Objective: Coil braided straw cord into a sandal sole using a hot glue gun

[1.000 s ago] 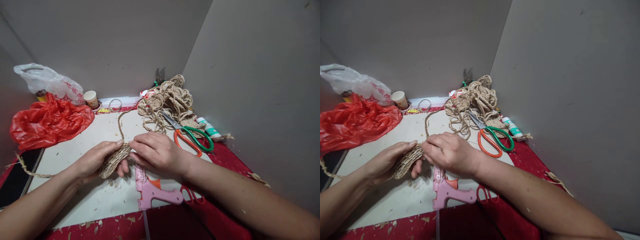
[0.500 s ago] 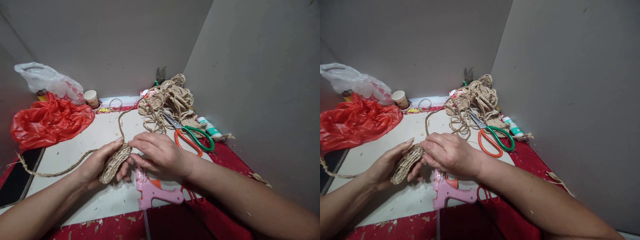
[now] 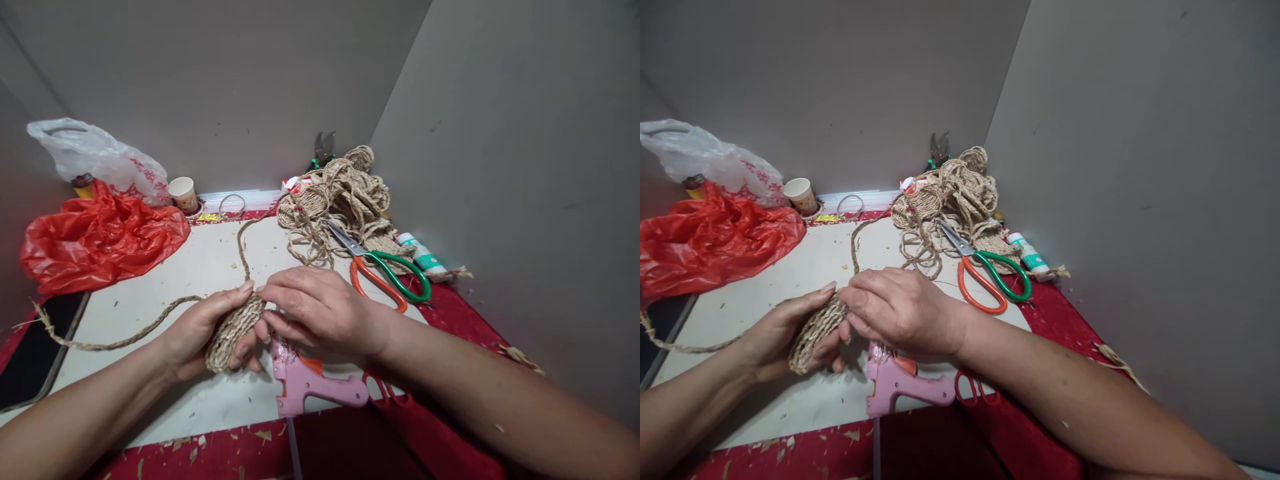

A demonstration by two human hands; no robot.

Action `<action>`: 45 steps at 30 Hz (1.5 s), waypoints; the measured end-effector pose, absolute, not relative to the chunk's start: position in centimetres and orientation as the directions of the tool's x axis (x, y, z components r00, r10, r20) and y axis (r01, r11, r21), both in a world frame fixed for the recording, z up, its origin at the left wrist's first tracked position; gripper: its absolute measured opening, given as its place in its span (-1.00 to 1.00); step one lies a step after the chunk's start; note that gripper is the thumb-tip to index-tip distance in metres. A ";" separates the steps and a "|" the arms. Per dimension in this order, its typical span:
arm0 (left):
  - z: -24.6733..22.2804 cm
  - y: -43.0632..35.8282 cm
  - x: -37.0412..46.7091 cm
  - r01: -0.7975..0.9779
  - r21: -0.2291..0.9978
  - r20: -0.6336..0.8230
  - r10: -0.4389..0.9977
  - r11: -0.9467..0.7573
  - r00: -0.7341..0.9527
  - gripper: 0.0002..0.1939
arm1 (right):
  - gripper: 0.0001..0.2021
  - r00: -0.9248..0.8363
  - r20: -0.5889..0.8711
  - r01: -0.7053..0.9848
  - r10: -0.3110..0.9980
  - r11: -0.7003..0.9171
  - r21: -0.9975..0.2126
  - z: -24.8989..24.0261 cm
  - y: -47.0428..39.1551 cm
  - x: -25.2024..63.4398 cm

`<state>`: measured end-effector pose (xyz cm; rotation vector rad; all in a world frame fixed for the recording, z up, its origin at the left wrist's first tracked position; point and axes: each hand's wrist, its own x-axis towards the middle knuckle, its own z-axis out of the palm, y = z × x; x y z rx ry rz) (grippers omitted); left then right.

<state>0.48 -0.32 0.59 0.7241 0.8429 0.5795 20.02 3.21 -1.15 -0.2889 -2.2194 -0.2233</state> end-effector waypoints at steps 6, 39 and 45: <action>0.5 -0.2 0.5 -0.176 0.744 -0.431 0.665 0.644 0.610 -0.34 | -0.80 -0.589 0.798 0.273 0.128 0.961 0.048 -0.8 3.2 20.1; 0.7 -0.5 -0.1 -0.123 0.985 -0.104 0.985 0.121 0.137 -0.84 | -0.66 -0.534 0.766 0.371 0.358 0.913 -0.168 -1.1 3.3 20.1; 0.9 0.0 -0.2 -0.162 0.983 -0.078 0.996 0.084 0.043 -0.73 | -0.63 -0.555 0.710 0.437 0.433 0.878 -0.194 -1.0 3.5 20.0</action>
